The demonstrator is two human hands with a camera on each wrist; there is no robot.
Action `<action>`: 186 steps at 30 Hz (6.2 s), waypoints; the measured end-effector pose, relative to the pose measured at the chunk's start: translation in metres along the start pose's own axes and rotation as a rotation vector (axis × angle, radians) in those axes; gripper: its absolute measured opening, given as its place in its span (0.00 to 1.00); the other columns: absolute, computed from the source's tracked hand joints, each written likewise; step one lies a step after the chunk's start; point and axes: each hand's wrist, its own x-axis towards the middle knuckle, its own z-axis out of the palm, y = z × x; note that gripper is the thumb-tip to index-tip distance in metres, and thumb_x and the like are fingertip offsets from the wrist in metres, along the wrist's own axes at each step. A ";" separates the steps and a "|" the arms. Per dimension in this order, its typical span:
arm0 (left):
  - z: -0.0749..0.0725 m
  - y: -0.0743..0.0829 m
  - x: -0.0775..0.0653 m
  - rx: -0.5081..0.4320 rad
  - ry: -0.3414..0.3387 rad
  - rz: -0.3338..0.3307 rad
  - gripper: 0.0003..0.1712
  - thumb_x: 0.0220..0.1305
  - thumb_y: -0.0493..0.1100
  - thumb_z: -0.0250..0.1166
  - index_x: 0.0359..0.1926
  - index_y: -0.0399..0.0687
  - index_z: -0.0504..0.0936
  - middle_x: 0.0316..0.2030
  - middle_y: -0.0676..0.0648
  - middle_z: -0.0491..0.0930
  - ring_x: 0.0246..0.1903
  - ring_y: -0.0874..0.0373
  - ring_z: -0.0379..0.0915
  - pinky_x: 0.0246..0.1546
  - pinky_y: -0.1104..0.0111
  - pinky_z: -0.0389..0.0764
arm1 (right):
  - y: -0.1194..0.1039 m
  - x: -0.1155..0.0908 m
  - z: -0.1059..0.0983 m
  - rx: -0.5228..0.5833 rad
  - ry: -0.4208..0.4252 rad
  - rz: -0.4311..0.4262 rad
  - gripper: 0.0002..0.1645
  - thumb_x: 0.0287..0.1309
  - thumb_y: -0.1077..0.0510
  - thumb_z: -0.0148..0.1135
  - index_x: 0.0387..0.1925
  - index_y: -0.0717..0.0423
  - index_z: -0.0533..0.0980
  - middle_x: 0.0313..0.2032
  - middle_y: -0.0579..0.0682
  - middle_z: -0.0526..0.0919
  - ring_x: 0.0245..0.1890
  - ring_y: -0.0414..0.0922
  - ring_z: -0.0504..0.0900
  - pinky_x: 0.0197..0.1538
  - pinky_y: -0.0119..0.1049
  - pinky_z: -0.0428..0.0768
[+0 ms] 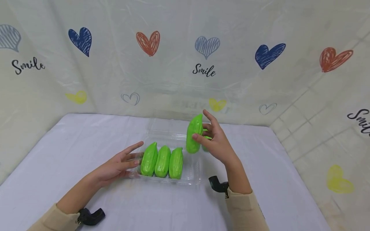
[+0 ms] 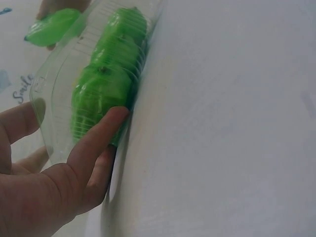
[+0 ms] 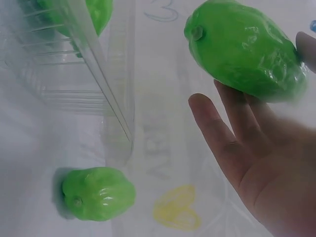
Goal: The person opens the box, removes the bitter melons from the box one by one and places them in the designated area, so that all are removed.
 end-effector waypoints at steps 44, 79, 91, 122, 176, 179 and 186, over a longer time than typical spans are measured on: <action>0.000 -0.001 -0.001 0.000 -0.001 0.007 0.44 0.72 0.41 0.60 0.80 0.64 0.47 0.76 0.35 0.49 0.64 0.44 0.67 0.49 0.58 0.80 | 0.016 0.007 -0.005 0.133 0.145 0.191 0.28 0.74 0.49 0.53 0.60 0.42 0.45 0.64 0.66 0.63 0.58 0.53 0.74 0.48 0.39 0.81; -0.001 -0.003 0.000 -0.003 -0.003 0.008 0.44 0.72 0.42 0.61 0.79 0.65 0.48 0.75 0.35 0.50 0.65 0.43 0.67 0.50 0.58 0.80 | 0.033 0.005 -0.018 0.034 0.159 0.154 0.38 0.70 0.58 0.56 0.76 0.36 0.57 0.64 0.61 0.65 0.52 0.43 0.80 0.46 0.34 0.83; -0.001 -0.002 0.000 0.001 0.000 0.007 0.44 0.72 0.42 0.61 0.79 0.65 0.48 0.75 0.36 0.50 0.66 0.42 0.66 0.50 0.57 0.80 | 0.043 0.005 -0.027 0.002 0.176 0.184 0.38 0.70 0.57 0.56 0.76 0.34 0.57 0.66 0.61 0.64 0.54 0.45 0.78 0.46 0.33 0.82; 0.000 0.000 -0.002 0.009 -0.001 0.007 0.43 0.73 0.42 0.60 0.79 0.65 0.47 0.76 0.35 0.50 0.64 0.43 0.68 0.50 0.58 0.80 | 0.057 0.002 -0.037 0.006 0.221 0.228 0.40 0.70 0.55 0.57 0.78 0.36 0.54 0.64 0.65 0.64 0.49 0.38 0.79 0.44 0.30 0.82; 0.003 0.000 -0.002 0.005 0.039 0.023 0.45 0.70 0.43 0.63 0.79 0.63 0.48 0.75 0.36 0.48 0.63 0.42 0.68 0.48 0.56 0.82 | 0.097 -0.005 -0.045 -0.175 0.185 0.424 0.38 0.74 0.51 0.53 0.78 0.51 0.52 0.74 0.69 0.55 0.70 0.68 0.60 0.66 0.61 0.67; 0.003 0.000 -0.002 0.002 0.029 0.027 0.45 0.70 0.43 0.63 0.79 0.63 0.48 0.76 0.36 0.48 0.63 0.42 0.68 0.48 0.56 0.82 | 0.097 -0.005 -0.046 -0.199 0.183 0.422 0.38 0.74 0.50 0.53 0.78 0.52 0.52 0.73 0.69 0.56 0.70 0.68 0.61 0.66 0.62 0.67; 0.003 0.001 -0.001 -0.002 0.028 0.021 0.45 0.71 0.43 0.63 0.79 0.64 0.48 0.75 0.37 0.49 0.64 0.42 0.67 0.48 0.57 0.82 | 0.097 -0.004 -0.046 -0.222 0.166 0.416 0.39 0.74 0.49 0.53 0.78 0.54 0.52 0.73 0.70 0.56 0.70 0.69 0.60 0.66 0.63 0.66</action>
